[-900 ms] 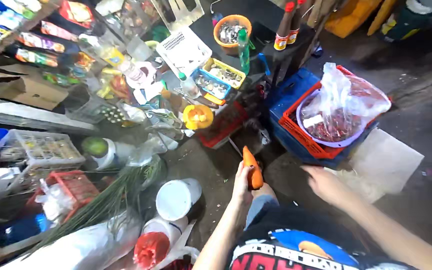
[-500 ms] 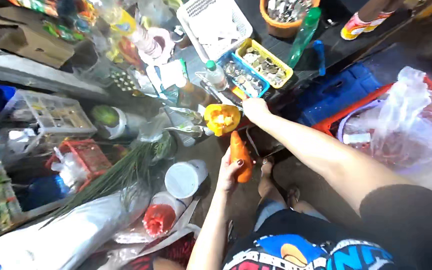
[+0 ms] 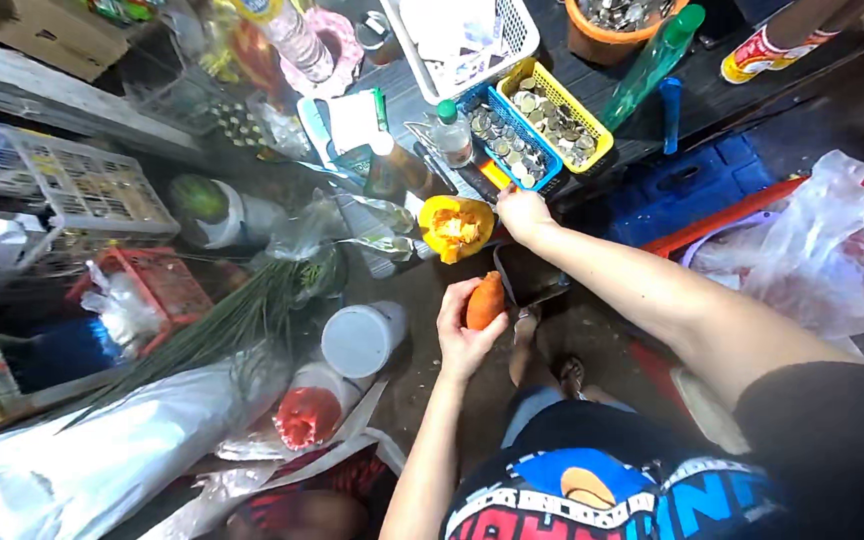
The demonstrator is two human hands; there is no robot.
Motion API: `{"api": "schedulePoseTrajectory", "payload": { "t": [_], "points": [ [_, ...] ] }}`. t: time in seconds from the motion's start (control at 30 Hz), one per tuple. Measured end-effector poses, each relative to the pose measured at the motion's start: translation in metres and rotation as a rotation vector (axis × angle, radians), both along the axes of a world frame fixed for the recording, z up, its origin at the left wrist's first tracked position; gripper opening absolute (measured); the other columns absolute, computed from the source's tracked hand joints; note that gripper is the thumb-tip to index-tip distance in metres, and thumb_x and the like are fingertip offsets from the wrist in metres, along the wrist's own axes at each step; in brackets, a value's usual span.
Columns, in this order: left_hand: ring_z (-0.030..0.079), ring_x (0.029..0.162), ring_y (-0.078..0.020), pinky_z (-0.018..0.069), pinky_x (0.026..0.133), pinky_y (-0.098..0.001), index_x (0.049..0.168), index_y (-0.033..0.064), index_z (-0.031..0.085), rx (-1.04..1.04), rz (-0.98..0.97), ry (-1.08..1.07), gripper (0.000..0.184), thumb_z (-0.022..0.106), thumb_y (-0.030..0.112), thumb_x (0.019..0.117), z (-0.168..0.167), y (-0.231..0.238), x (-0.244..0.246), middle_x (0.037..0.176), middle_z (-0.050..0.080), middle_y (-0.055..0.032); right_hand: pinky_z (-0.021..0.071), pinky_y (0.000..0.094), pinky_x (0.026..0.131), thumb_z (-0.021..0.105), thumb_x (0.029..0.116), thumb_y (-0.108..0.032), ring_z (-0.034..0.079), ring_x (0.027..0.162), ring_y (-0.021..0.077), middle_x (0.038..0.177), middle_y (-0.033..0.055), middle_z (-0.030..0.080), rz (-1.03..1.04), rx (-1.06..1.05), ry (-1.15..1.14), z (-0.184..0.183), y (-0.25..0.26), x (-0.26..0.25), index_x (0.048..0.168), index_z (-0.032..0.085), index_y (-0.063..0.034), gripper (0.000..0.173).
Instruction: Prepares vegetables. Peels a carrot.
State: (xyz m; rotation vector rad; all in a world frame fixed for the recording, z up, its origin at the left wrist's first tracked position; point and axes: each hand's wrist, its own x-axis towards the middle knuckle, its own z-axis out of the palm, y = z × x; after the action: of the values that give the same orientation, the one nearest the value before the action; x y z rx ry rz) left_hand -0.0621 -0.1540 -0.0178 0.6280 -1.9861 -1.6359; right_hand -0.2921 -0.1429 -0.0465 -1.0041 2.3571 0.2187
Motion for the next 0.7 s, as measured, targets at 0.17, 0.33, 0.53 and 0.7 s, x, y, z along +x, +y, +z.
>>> {"api": "schedulePoseTrajectory", "payload": {
  "t": [0.17,0.33,0.53,0.7],
  "points": [
    [0.065,0.109,-0.0145,0.0562,0.096,-0.0294,0.118,-0.0050,0.067,-0.053,-0.008,0.003,0.052,0.084,0.015,0.0737,-0.006,0.001,0.006,0.115,0.068,-0.0127,0.0551,0.0535,0.087,0.039,0.1059,0.002,0.068,0.106,0.0463,0.112,0.0321,0.064,0.021,0.055,-0.007,-0.006,0.000,0.000,0.147,0.028,0.0185,0.045],
    [0.066,0.108,-0.0152,0.0564,0.095,-0.0287,0.118,-0.0061,0.066,-0.047,-0.002,-0.018,0.052,0.083,0.013,0.0728,-0.010,0.005,0.012,0.115,0.068,-0.0136,0.0563,0.0528,0.083,0.038,0.1064,0.002,0.069,0.101,0.0464,0.108,0.0314,0.065,0.036,0.049,0.013,-0.005,0.002,0.002,0.145,0.030,0.0176,0.042],
    [0.066,0.107,-0.0142,0.0571,0.094,-0.0287,0.119,-0.0058,0.066,-0.015,-0.001,-0.032,0.053,0.084,0.013,0.0732,-0.015,0.011,0.023,0.116,0.068,-0.0135,0.0551,0.0573,0.086,0.036,0.1075,-0.008,0.069,0.103,0.0472,0.109,0.0303,0.068,-0.163,-0.055,-0.063,-0.002,0.004,-0.003,0.154,0.029,0.0089,0.050],
    [0.066,0.107,-0.0137,0.0571,0.094,-0.0279,0.119,-0.0068,0.065,0.013,0.006,-0.055,0.054,0.083,0.013,0.0727,-0.018,0.012,0.030,0.116,0.068,-0.0141,0.0546,0.0600,0.084,0.050,0.1015,-0.009,0.069,0.105,0.0456,0.109,0.0282,0.068,-0.328,-0.156,-0.122,0.004,-0.016,-0.011,0.133,0.050,0.0074,0.036]
  ]
}}
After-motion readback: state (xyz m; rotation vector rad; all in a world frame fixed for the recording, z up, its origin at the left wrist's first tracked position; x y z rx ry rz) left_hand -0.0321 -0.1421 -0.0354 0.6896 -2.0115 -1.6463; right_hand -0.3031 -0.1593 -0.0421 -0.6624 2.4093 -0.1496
